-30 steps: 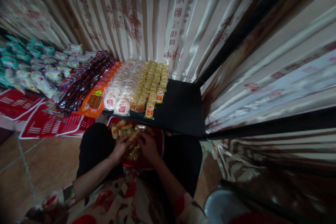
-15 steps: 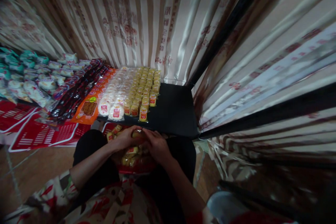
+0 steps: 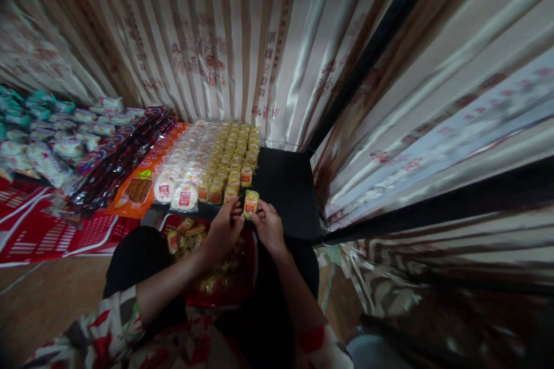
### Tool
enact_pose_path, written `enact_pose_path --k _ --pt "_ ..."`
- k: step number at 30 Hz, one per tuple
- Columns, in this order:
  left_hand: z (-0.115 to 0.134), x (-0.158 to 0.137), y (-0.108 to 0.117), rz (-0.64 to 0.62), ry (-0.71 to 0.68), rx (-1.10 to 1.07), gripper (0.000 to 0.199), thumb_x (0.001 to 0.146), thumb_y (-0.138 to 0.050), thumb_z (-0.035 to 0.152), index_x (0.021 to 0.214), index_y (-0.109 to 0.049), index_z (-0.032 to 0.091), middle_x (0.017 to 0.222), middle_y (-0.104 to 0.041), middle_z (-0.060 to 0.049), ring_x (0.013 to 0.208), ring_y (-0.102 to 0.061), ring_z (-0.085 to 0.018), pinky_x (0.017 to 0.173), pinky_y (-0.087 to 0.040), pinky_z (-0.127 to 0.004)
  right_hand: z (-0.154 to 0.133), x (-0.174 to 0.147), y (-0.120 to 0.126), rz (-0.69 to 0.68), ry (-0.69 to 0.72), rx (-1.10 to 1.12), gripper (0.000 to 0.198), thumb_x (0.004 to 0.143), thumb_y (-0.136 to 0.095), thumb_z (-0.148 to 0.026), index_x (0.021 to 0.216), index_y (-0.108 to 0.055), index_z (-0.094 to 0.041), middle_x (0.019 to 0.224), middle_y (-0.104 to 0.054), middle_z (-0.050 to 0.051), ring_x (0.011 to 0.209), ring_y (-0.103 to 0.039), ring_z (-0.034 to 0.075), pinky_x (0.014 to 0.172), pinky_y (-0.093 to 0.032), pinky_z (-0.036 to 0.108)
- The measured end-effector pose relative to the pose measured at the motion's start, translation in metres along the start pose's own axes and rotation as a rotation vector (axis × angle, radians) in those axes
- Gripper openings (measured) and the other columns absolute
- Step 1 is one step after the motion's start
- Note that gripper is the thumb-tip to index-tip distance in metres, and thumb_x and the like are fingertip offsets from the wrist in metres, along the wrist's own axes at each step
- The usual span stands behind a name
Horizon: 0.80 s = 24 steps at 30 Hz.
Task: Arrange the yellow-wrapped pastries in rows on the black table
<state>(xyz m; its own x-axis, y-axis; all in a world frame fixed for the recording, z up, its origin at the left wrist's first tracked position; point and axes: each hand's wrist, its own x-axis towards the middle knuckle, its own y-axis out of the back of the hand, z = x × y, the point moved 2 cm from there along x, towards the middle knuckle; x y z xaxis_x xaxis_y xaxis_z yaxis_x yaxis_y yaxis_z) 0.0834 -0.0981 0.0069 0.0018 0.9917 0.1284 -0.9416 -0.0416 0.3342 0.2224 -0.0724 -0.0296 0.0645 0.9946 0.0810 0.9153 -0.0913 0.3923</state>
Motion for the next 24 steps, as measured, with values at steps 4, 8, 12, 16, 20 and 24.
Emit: enact_pose_path --k 4,8,12,16,20,24 --pt "-0.002 0.0 -0.015 -0.033 -0.003 0.034 0.041 0.083 -0.04 0.02 0.122 -0.047 0.013 0.129 -0.051 -0.014 0.12 -0.048 -0.021 0.104 -0.038 -0.042 0.002 0.029 -0.009 0.063 0.014 -0.064 0.039 0.072 -0.058 -0.035 0.107 -0.061 -0.018 0.085 -0.057 0.003 0.06 -0.057 0.013 0.058 -0.051 0.027" --pt "-0.011 0.01 -0.029 -0.058 0.078 -0.011 0.047 0.084 -0.038 0.022 0.13 -0.042 0.009 0.142 -0.037 -0.016 0.134 -0.031 -0.022 0.112 -0.024 -0.044 -0.001 0.046 -0.017 0.093 0.067 -0.18 0.043 0.074 -0.056 -0.034 0.114 -0.059 -0.018 0.086 -0.058 0.004 0.062 -0.056 0.014 0.06 -0.05 0.028" --pt "-0.018 0.016 -0.038 -0.077 0.095 -0.046 0.051 0.085 -0.035 0.023 0.134 -0.037 0.006 0.145 -0.031 -0.017 0.137 -0.023 -0.022 0.114 -0.018 -0.043 0.0 0.053 -0.021 0.068 0.094 -0.265 0.043 0.076 -0.052 -0.03 0.117 -0.057 -0.017 0.091 -0.058 0.006 0.062 -0.056 0.014 0.063 -0.05 0.028" --pt "-0.02 0.016 -0.039 -0.042 0.125 -0.067 0.052 0.086 -0.037 0.026 0.135 -0.036 0.007 0.145 -0.031 -0.015 0.138 -0.02 -0.022 0.115 -0.016 -0.043 0.0 0.053 -0.022 0.058 0.112 -0.27 0.046 0.078 -0.05 -0.028 0.123 -0.053 -0.018 0.098 -0.057 0.007 0.066 -0.057 0.014 0.067 -0.05 0.029" --pt "-0.024 0.015 -0.042 -0.056 0.084 -0.132 0.054 0.088 -0.034 0.03 0.138 -0.032 0.009 0.147 -0.029 -0.013 0.137 -0.023 -0.021 0.115 -0.016 -0.039 -0.001 0.053 -0.024 0.028 0.085 -0.282 0.045 0.079 -0.048 -0.025 0.124 -0.051 -0.02 0.098 -0.057 0.006 0.066 -0.057 0.013 0.065 -0.049 0.027" --pt "-0.036 0.019 -0.053 -0.028 0.086 -0.164 0.058 0.088 -0.033 0.034 0.139 -0.029 0.007 0.148 -0.026 -0.014 0.138 -0.019 -0.021 0.116 -0.013 -0.038 -0.003 0.052 -0.027 0.039 0.07 -0.296 0.047 0.08 -0.046 -0.023 0.127 -0.048 -0.021 0.099 -0.057 0.006 0.068 -0.057 0.013 0.065 -0.049 0.027"
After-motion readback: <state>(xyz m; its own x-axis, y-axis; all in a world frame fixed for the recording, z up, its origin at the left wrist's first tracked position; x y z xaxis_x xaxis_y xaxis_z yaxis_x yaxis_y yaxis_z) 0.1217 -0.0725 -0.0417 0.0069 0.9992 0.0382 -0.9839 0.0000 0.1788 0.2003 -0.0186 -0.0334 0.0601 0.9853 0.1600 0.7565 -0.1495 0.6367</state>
